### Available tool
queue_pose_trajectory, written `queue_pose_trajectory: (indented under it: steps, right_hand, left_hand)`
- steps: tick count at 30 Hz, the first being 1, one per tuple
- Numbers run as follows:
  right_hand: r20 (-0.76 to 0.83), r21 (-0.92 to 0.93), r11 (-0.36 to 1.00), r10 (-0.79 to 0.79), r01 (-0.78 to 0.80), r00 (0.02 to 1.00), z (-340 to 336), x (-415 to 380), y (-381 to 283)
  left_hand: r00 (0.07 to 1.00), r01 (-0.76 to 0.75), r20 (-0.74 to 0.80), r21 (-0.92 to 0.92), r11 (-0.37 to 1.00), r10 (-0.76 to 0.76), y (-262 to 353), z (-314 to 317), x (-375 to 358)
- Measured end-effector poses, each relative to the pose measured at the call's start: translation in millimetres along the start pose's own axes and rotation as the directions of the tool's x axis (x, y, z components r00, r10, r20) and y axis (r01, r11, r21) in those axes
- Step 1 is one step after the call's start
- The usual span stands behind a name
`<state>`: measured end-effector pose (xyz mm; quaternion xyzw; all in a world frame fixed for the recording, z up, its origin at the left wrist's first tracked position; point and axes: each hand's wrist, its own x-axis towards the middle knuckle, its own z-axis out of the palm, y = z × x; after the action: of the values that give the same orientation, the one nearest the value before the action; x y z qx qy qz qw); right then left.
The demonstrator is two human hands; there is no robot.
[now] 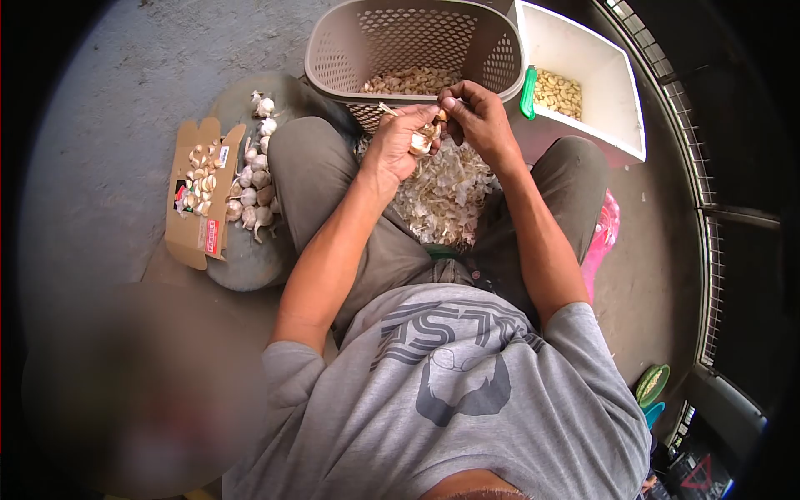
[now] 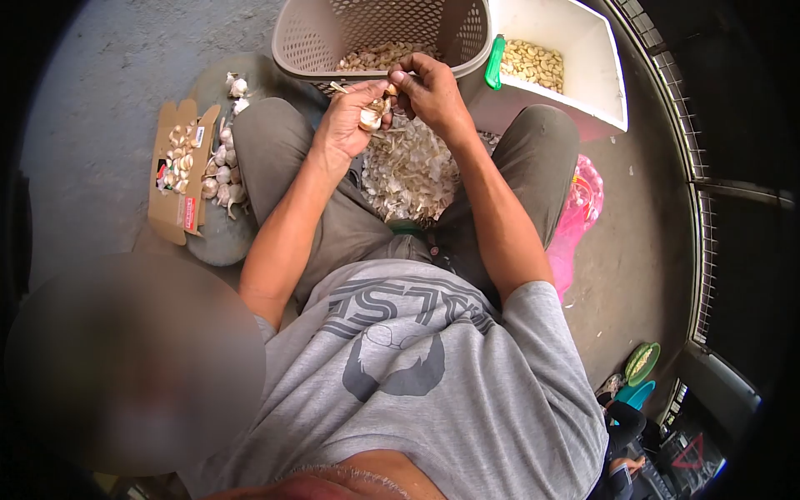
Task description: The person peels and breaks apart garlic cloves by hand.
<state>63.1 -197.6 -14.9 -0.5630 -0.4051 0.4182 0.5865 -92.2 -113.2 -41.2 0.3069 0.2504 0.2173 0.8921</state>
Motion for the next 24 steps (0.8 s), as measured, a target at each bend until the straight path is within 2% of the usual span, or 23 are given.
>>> queue_pose_trajectory:
  steps: [4,6,8,10,13,15,17,20,21,22,23,24]
  right_hand:
    - [-0.091,-0.049,0.997,-0.059,0.055,0.994,6,-2,-1]
    - [-0.145,-0.098,0.993,-0.086,0.072,0.986,7,-3,-6]
    - [-0.098,-0.179,0.971,-0.178,0.159,0.979,10,-6,-5]
    - [-0.028,-0.205,0.953,-0.234,0.224,0.972,11,-6,0]
    - [0.095,-0.061,0.996,-0.06,0.066,0.994,5,-9,-9]
    - [0.251,-0.067,0.991,0.132,-0.119,0.959,-14,-6,-18]
    - [0.392,0.014,0.992,0.112,-0.128,0.913,-31,-4,-14]
    - [0.518,0.12,0.987,0.028,-0.105,0.855,-46,0,-12]
    - [0.303,0.144,0.989,-0.026,-0.018,0.953,-40,3,-13]
    - [0.069,0.149,0.986,-0.08,0.069,0.994,-28,6,-15]
    - [-0.172,0.132,0.979,-0.129,0.153,0.977,-19,8,-16]
    - [-0.309,-0.224,0.965,-0.206,0.139,0.928,-16,12,-15]
  left_hand:
    - [1.0,-0.02,-0.002,-0.042,0.999,0.02,4,6,-6]
    - [0.995,-0.087,-0.04,0.009,0.996,0.087,6,10,-8]
    - [0.983,-0.15,-0.1,0.074,0.986,0.157,3,10,-6]
    - [0.956,-0.204,-0.183,0.155,0.967,0.231,-2,7,-2]
    - [0.942,-0.263,-0.167,0.164,0.951,0.29,-4,7,-2]
    - [0.963,-0.182,-0.177,0.128,0.975,0.203,1,5,-3]
    - [0.976,-0.124,-0.17,0.098,0.987,0.14,4,2,-5]
    - [0.987,-0.083,-0.131,0.06,0.995,0.09,5,3,-3]
    - [0.99,-0.073,-0.119,0.049,0.996,0.079,5,4,-3]
    - [0.992,-0.06,-0.107,0.039,0.997,0.064,3,4,-4]
    - [0.993,-0.07,-0.092,0.021,0.997,0.071,0,3,-4]
    - [0.994,-0.081,-0.074,0.004,0.997,0.081,-1,4,-3]
